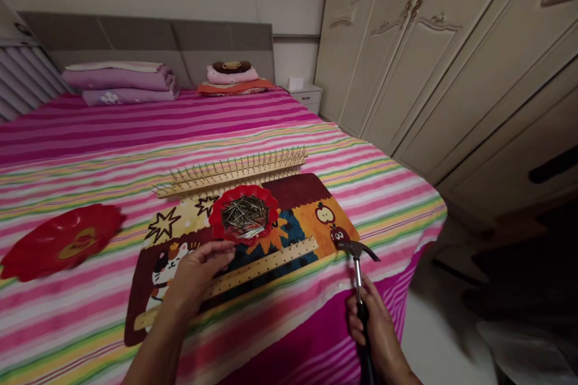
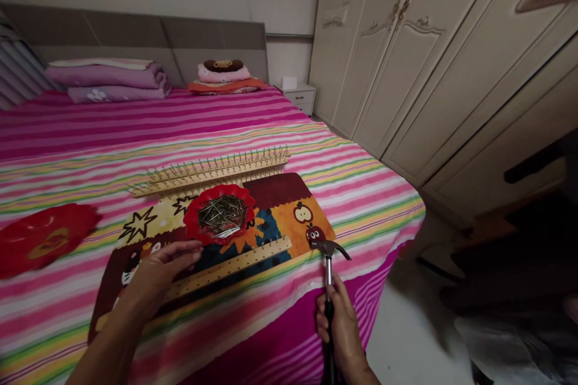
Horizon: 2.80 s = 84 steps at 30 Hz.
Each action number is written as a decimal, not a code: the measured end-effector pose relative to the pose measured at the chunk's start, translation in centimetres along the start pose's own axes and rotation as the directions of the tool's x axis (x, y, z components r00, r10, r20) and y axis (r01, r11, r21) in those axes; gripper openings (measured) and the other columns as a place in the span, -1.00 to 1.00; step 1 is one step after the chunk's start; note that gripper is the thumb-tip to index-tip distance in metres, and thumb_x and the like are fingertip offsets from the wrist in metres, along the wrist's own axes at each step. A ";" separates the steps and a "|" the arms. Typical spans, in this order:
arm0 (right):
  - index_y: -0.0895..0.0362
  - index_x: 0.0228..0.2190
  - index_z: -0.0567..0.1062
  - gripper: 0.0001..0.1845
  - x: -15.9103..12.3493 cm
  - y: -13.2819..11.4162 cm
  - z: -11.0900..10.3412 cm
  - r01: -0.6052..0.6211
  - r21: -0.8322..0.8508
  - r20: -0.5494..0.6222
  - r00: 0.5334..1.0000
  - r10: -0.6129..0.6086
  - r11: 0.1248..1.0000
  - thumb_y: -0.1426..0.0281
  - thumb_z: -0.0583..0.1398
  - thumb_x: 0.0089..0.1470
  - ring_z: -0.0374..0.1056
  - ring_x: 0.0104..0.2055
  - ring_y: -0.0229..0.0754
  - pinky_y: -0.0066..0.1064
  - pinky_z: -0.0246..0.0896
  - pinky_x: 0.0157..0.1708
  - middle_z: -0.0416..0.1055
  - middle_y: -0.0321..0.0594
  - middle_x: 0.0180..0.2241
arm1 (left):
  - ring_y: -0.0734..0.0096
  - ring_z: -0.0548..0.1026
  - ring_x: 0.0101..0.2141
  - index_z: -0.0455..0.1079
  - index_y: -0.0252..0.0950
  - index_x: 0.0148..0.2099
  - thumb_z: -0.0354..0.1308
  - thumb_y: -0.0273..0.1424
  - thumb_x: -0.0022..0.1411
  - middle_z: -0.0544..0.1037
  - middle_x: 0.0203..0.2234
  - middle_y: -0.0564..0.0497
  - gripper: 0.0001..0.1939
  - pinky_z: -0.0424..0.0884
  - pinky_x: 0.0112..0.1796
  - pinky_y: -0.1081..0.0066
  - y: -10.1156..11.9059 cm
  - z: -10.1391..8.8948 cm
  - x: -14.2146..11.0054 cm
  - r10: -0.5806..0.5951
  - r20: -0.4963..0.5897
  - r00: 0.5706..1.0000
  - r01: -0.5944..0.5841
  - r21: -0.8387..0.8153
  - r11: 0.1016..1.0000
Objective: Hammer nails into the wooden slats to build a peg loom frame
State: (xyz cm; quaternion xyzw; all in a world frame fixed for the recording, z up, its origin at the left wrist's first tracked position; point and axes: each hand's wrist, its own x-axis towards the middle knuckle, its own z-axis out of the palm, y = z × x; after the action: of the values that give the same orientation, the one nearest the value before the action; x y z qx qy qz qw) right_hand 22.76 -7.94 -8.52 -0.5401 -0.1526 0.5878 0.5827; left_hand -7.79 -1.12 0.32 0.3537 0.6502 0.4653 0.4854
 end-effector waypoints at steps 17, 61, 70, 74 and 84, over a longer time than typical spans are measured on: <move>-0.06 0.07 0.22 -0.39 -0.3 -0.5 0.1 -0.003 0.019 0.042 0.999 0.002 1.000 0.24 0.21 -0.04 0.04 -0.78 -0.45 -0.74 -0.10 -0.87 0.26 -0.53 -0.69 | 0.46 0.46 -0.50 0.48 -0.29 -0.33 0.30 -0.16 -0.30 0.54 -0.56 0.07 -0.57 0.40 -0.45 0.47 -2.0 4.6 -0.8 -0.044 -0.041 0.998 0.045 0.018 0.999; -0.04 0.11 0.29 -0.54 -4.1 -5.6 5.8 0.635 -0.476 0.625 0.731 -0.274 0.609 0.40 0.06 0.16 0.40 -0.09 -0.12 -0.28 0.25 -0.06 0.51 -0.24 -0.15 | 0.44 0.42 -0.43 0.41 -0.19 -0.47 0.05 -0.28 0.05 0.49 -0.49 0.09 -0.83 0.29 -0.34 0.46 -4.0 8.2 -0.3 0.397 0.119 0.910 -0.393 0.554 0.734; -0.08 0.10 0.30 -0.53 -3.0 -5.7 6.9 0.646 -0.549 0.674 0.717 -0.175 0.530 0.42 0.06 0.15 0.37 -0.01 -0.02 -0.14 0.19 0.03 0.48 -0.21 -0.06 | 0.46 0.38 -0.46 0.36 -0.23 -0.52 0.02 -0.36 0.07 0.41 -0.55 0.08 -0.83 0.25 -0.37 0.46 -4.5 8.3 -0.1 0.447 0.133 0.885 -0.439 0.559 0.703; -0.06 0.01 0.42 -0.57 -3.1 -4.9 5.4 0.492 -0.495 0.436 0.854 -0.285 0.716 0.27 0.17 0.07 0.42 -0.14 -0.07 -0.29 0.30 -0.13 0.55 -0.25 -0.30 | 0.43 0.42 -0.41 0.41 -0.23 -0.46 0.03 -0.35 0.07 0.47 -0.49 0.05 -0.84 0.29 -0.32 0.43 -4.8 8.5 -0.2 0.429 0.133 0.893 -0.430 0.532 0.730; -0.07 0.06 0.26 -0.36 -1.0 -1.3 1.6 0.048 -0.034 0.000 0.999 -0.048 0.998 0.16 0.25 -0.09 0.02 -0.78 -0.44 -0.70 -0.14 -0.85 0.24 -0.52 -0.68 | 0.34 0.46 -0.28 0.44 -0.24 -0.27 -0.02 -0.31 0.13 0.53 -0.30 -0.03 -0.77 0.32 -0.22 0.40 0.3 3.4 3.4 0.536 -0.053 0.842 -0.317 0.755 0.573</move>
State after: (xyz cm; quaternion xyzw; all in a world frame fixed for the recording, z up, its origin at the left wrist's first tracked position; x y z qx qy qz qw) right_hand 21.85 -7.72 -6.37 -0.5462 -0.1752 0.5708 0.5875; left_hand -5.52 2.99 -0.76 0.5939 0.7336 0.3199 0.0824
